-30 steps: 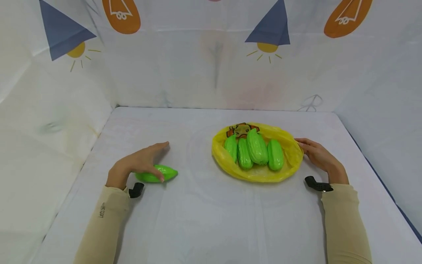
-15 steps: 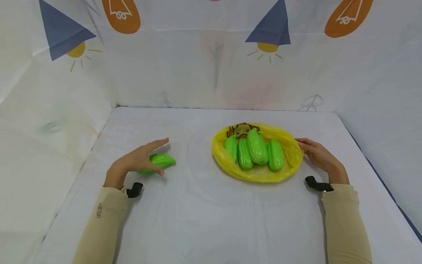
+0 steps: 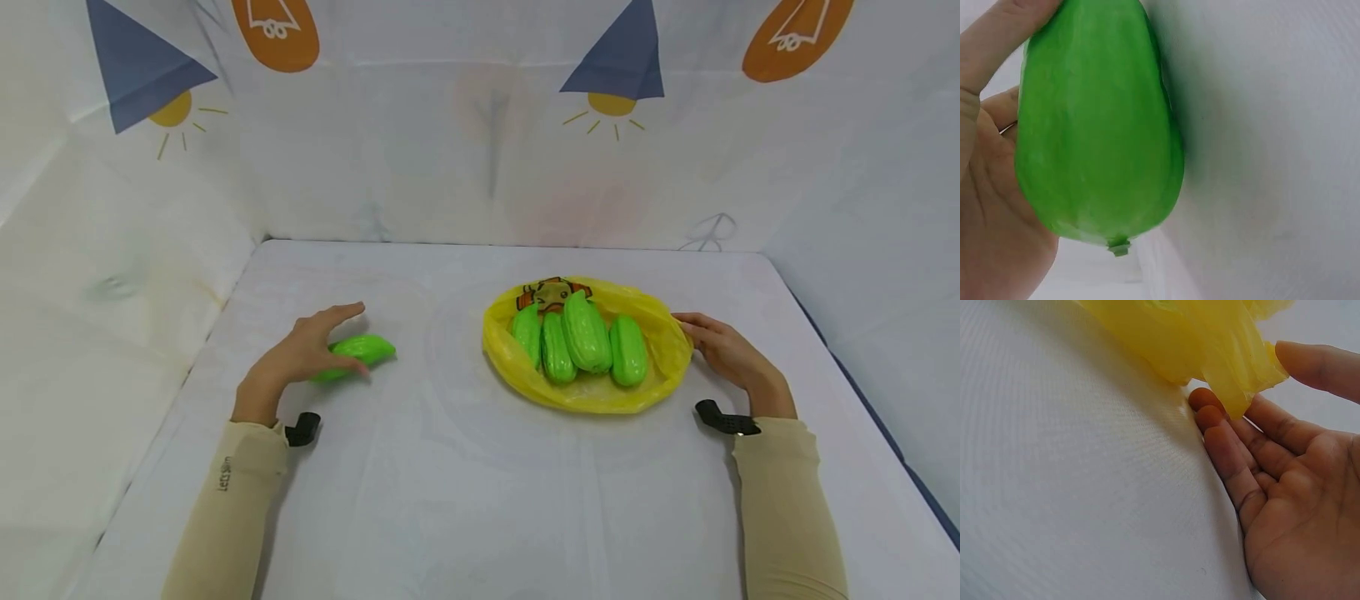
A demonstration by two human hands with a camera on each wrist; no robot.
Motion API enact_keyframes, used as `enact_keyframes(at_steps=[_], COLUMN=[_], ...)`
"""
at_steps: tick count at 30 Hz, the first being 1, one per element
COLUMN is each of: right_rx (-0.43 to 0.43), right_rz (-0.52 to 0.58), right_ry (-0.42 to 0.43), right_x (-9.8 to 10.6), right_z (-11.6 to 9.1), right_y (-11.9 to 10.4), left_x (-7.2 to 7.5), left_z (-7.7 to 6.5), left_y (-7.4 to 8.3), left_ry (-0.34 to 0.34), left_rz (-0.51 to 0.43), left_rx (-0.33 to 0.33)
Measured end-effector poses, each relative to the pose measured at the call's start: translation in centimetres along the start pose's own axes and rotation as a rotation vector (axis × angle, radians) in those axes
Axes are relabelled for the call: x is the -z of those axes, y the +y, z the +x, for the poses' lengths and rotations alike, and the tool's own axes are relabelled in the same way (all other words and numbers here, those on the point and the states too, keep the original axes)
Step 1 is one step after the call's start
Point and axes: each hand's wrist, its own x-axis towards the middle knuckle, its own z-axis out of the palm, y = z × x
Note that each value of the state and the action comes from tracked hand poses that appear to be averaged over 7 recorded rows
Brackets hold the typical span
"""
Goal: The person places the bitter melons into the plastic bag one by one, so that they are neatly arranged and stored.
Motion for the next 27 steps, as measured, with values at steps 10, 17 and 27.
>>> enact_keyframes(at_steps=[10, 17, 27], right_rx=[0.005, 0.047, 0.030], right_rz=[0.006, 0.027, 0.015], right_ry=[-0.001, -0.010, -0.007], right_x=[0.0, 0.0, 0.0], right_z=[0.0, 0.1, -0.1], right_y=[0.2, 0.0, 0.1], left_x=[-1.2, -0.8, -1.5], left_z=[0.7, -0.2, 0.2], left_y=[0.2, 0.0, 0.3], left_ry=[-0.068, -0.213, -0.270], left_rz=[-0.150, -0.372, -0.316], left_rx=[-0.028, -0.130, -0.191])
